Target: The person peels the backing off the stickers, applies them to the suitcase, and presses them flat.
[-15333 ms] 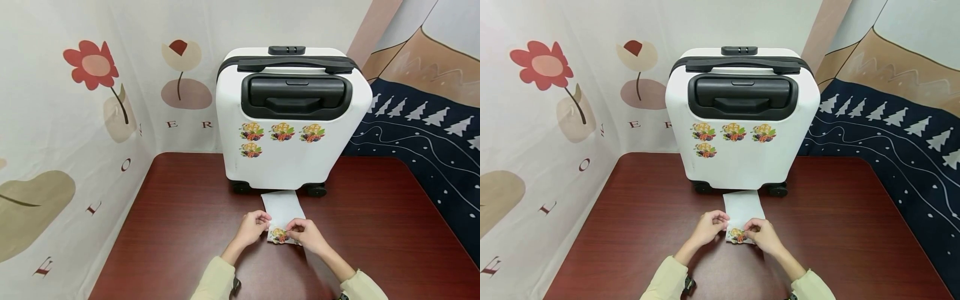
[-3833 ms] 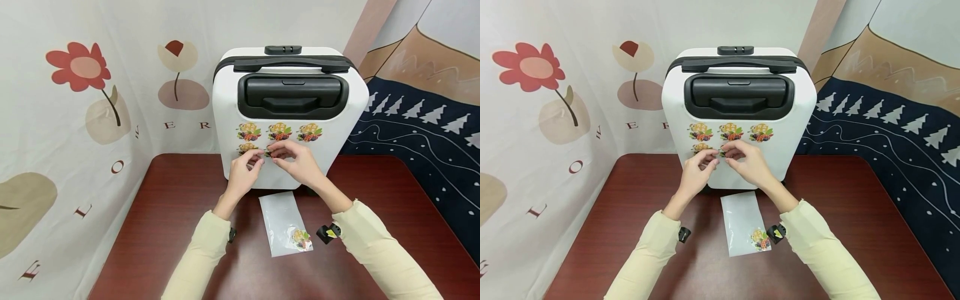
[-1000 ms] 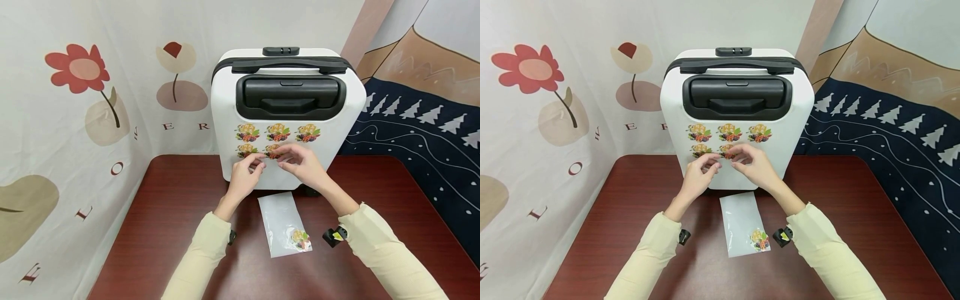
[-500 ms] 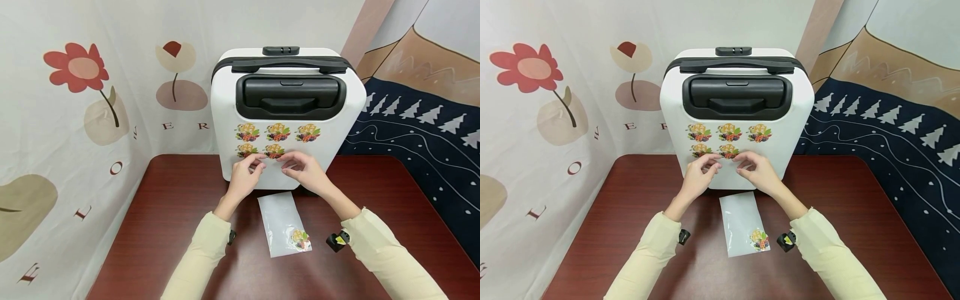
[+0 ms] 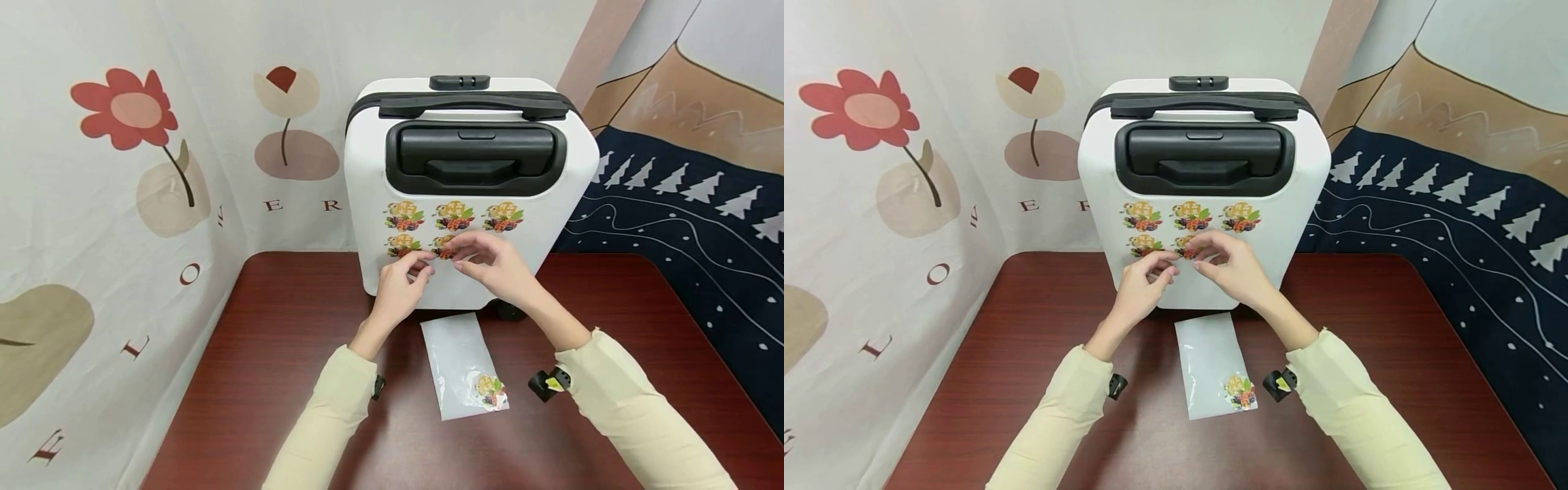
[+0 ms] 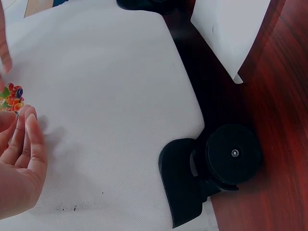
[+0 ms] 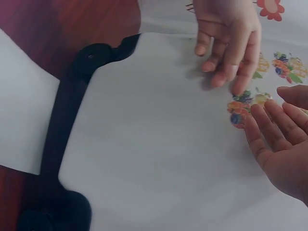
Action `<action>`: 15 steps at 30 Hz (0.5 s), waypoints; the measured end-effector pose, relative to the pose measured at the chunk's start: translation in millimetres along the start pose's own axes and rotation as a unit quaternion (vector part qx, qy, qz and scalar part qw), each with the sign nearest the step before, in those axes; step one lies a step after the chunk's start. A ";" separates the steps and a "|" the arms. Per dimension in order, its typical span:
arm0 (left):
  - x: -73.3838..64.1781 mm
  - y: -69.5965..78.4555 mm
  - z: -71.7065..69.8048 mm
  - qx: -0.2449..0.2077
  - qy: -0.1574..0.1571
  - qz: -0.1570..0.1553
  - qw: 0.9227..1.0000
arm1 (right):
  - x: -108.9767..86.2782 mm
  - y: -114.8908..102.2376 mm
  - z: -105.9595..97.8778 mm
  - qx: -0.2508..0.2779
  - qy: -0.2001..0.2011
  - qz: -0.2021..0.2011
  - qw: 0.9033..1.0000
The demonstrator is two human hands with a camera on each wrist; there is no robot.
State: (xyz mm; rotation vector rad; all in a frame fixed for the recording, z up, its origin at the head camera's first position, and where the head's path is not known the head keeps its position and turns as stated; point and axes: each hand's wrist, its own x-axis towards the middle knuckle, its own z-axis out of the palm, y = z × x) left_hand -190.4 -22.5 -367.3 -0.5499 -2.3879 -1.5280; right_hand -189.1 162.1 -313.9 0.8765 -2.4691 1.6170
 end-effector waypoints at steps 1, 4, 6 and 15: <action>0.0 0.1 0.1 0.000 0.000 0.000 1.000 | 1.0 -1.3 -0.4 0.001 0.003 -0.003 1.000; -0.2 0.7 0.1 -0.001 -0.001 -0.002 1.000 | 2.5 -3.4 -1.8 -0.003 0.010 -0.005 1.000; -0.3 0.5 0.1 -0.002 0.000 -0.003 1.000 | 2.4 -3.2 -2.6 -0.005 0.012 -0.002 1.000; -0.2 -0.6 0.3 0.001 0.002 0.002 1.000 | -3.5 7.6 -3.7 -0.012 0.013 0.013 1.000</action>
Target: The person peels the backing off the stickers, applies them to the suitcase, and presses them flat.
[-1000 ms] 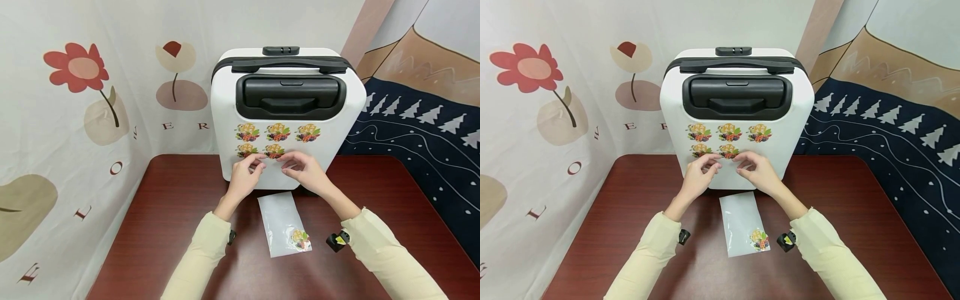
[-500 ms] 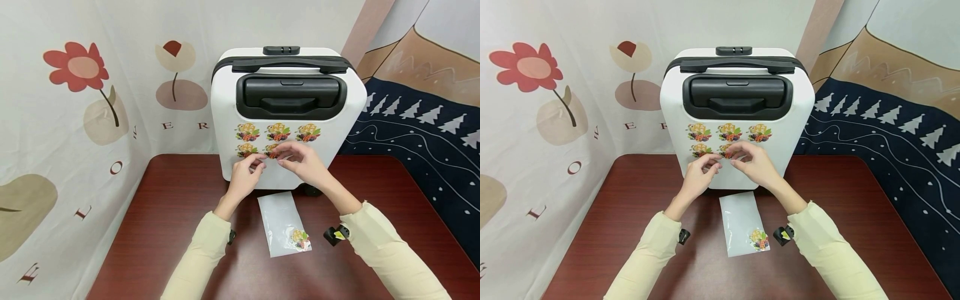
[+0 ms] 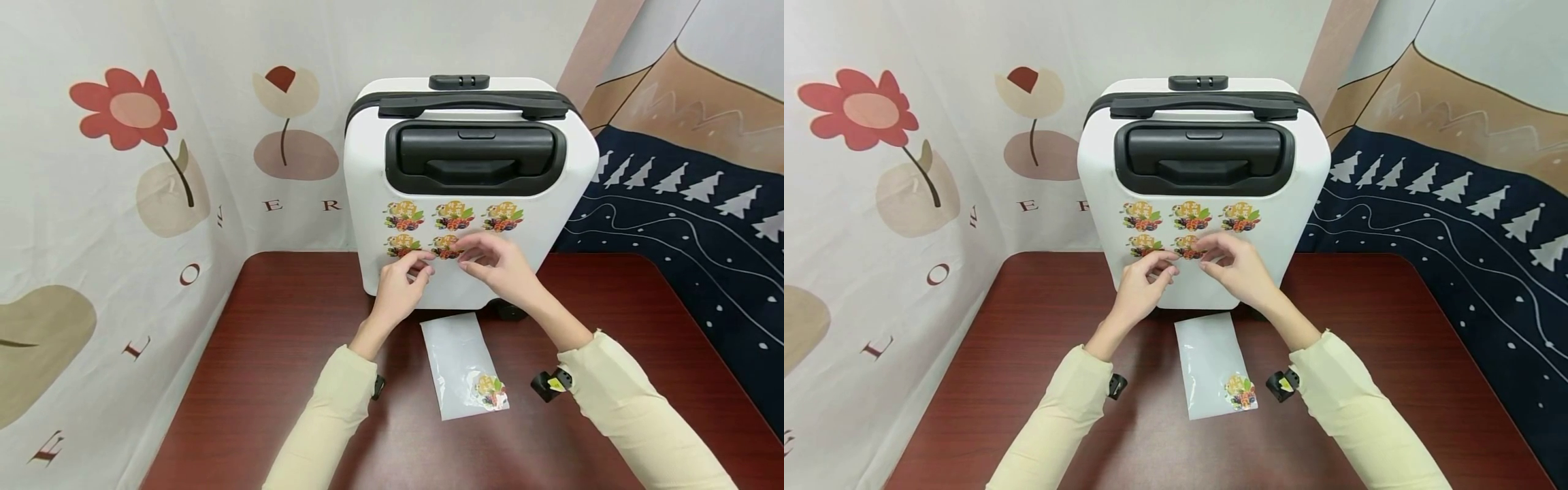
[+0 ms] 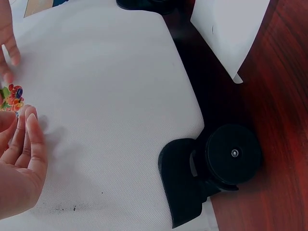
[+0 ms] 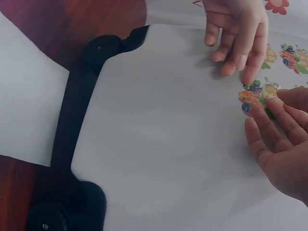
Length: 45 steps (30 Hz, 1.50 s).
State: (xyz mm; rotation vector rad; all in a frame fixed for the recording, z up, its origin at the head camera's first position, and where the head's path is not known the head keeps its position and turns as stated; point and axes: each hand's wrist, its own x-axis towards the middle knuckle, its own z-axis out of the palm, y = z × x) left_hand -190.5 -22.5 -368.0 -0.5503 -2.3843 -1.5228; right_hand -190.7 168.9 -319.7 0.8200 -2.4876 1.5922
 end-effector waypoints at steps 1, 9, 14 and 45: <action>0.0 -0.1 0.0 0.000 0.000 0.000 1.000 | -0.6 1.0 0.1 0.000 0.000 0.001 1.000; 0.2 0.4 -0.4 -0.002 -0.002 0.002 1.000 | -5.9 8.9 0.5 -0.007 -0.003 0.020 1.000; 0.1 0.6 -0.6 -0.003 -0.005 0.002 1.000 | -8.4 13.7 0.4 -0.018 -0.002 0.032 0.999; 0.2 -1.3 0.4 -0.009 -0.008 -0.004 1.000 | -4.9 2.4 -5.0 -0.011 0.008 0.034 0.999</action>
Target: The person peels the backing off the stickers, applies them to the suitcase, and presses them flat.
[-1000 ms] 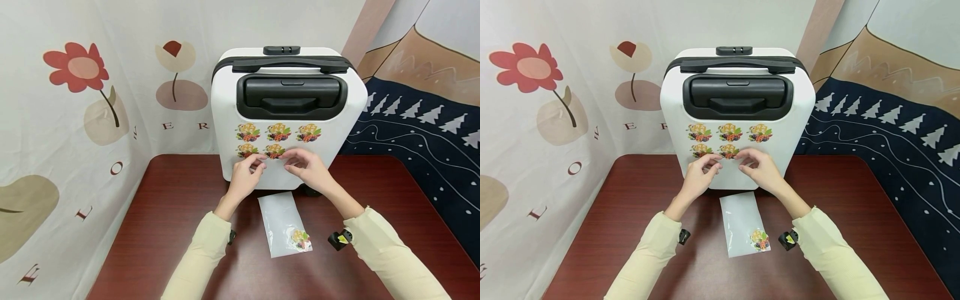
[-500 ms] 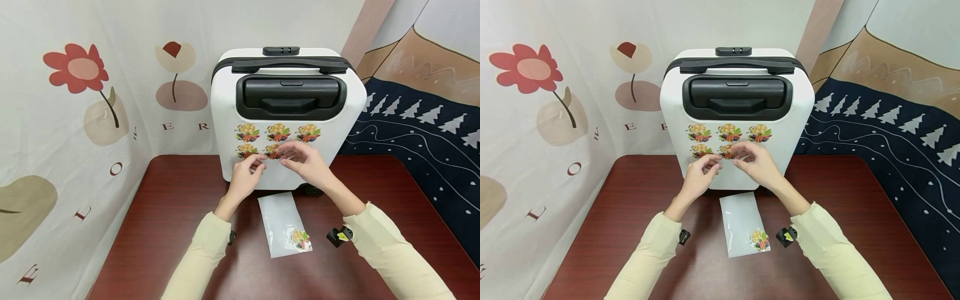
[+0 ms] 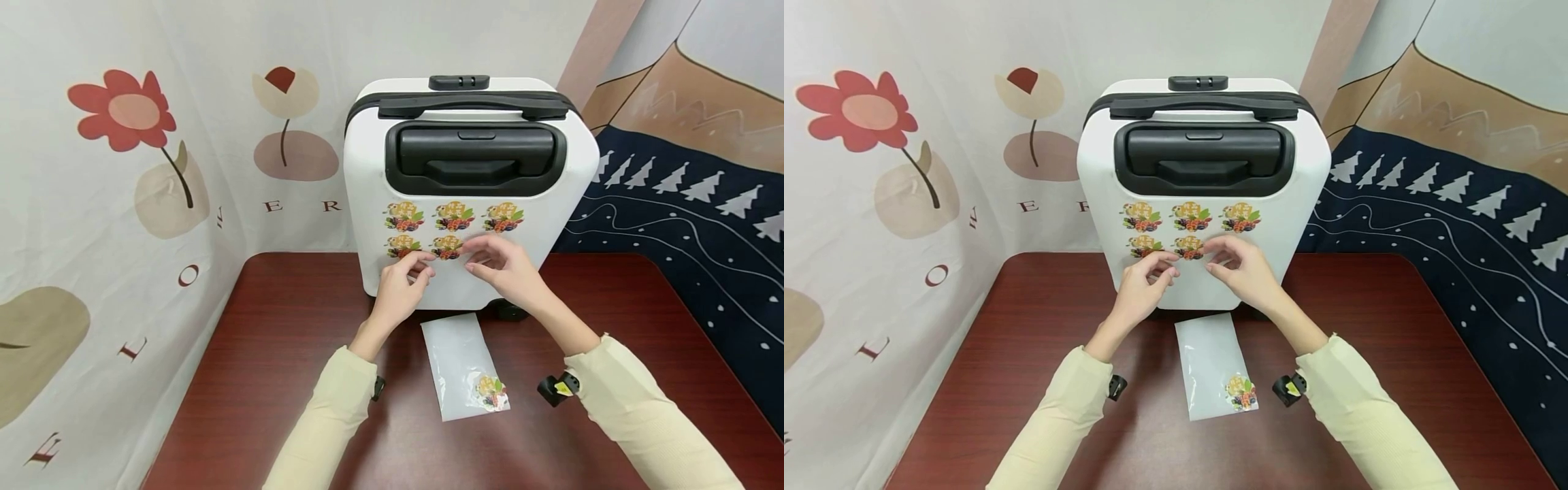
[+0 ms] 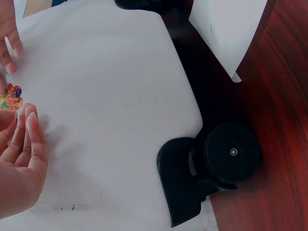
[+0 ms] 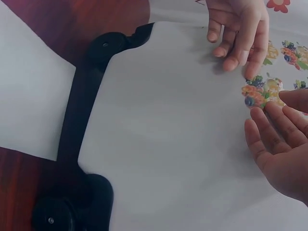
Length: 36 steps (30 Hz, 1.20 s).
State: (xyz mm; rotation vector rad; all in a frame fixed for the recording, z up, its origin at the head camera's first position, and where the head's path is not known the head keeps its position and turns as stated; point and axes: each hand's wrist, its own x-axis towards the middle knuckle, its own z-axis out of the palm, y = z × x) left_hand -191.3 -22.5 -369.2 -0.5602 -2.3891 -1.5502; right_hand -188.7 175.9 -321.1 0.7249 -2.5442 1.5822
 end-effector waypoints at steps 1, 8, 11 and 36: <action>0.0 -0.2 0.1 0.000 0.000 0.000 1.000 | -0.5 1.0 -0.2 0.001 0.000 0.001 1.000; -1.5 -0.6 0.4 -0.002 -0.004 0.004 1.000 | -3.1 7.2 -0.3 -0.002 -0.001 0.008 1.000; -2.6 -0.6 0.3 -0.004 -0.007 0.000 1.000 | -4.1 8.3 0.3 -0.003 0.000 0.010 1.000; -22.1 -20.8 10.0 0.003 -0.017 -0.041 0.999 | -15.1 22.0 2.8 0.005 -0.002 0.031 1.000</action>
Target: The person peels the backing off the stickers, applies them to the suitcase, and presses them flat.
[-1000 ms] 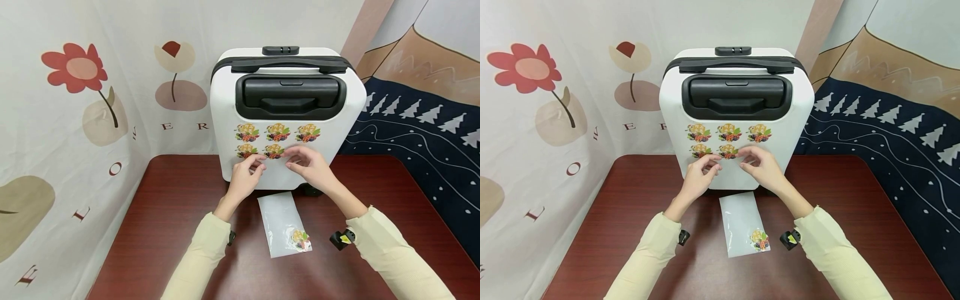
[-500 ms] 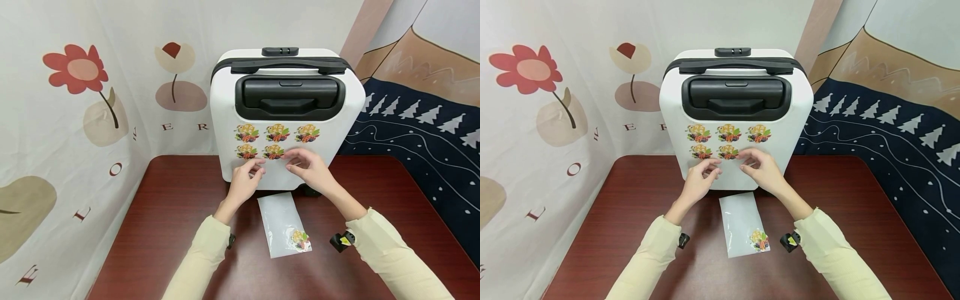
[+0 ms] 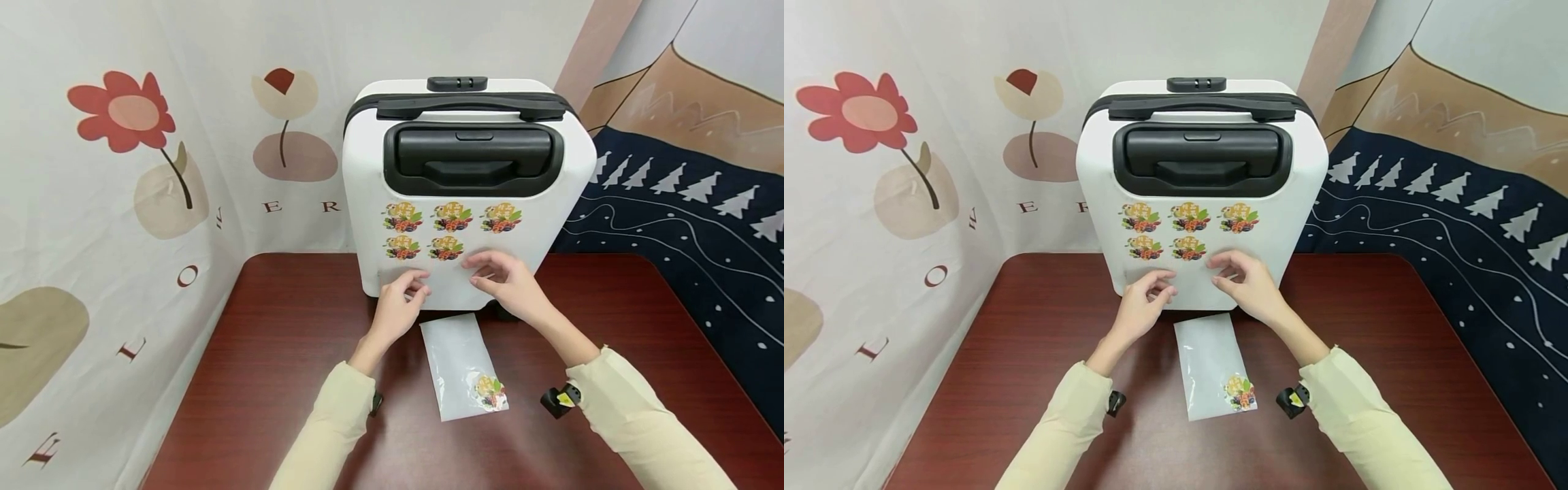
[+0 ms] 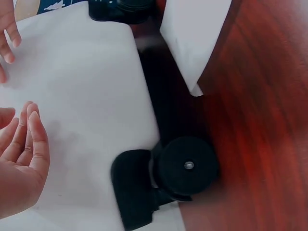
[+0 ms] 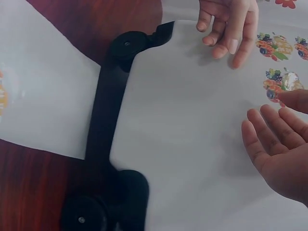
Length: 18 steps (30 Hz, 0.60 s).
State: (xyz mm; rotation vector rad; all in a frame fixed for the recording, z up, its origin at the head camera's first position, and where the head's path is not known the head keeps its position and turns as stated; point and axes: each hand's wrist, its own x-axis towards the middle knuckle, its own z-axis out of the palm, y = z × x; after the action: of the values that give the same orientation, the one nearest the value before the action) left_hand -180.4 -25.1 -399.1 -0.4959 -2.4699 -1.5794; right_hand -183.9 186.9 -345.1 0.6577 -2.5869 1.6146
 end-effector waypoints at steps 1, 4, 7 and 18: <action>-1.6 -1.6 0.5 0.000 0.001 -0.002 1.000 | -1.1 1.7 0.2 0.000 -0.001 0.001 1.000; -7.2 -7.5 2.6 0.002 0.000 -0.009 1.000 | -5.3 6.3 0.6 0.000 -0.003 0.007 1.000; -13.1 -14.4 5.1 0.008 -0.001 -0.015 1.000 | -10.4 10.7 1.3 -0.004 -0.006 0.019 1.000; -36.2 -37.9 14.2 0.015 -0.032 -0.058 0.998 | -33.4 37.6 8.0 0.005 -0.026 0.063 0.998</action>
State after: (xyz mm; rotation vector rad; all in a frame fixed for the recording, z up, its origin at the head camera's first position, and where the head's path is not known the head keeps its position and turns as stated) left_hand -160.0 -33.6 -448.7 -0.4110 -2.6107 -1.5884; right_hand -165.5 205.4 -388.9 0.5549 -2.7092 1.6667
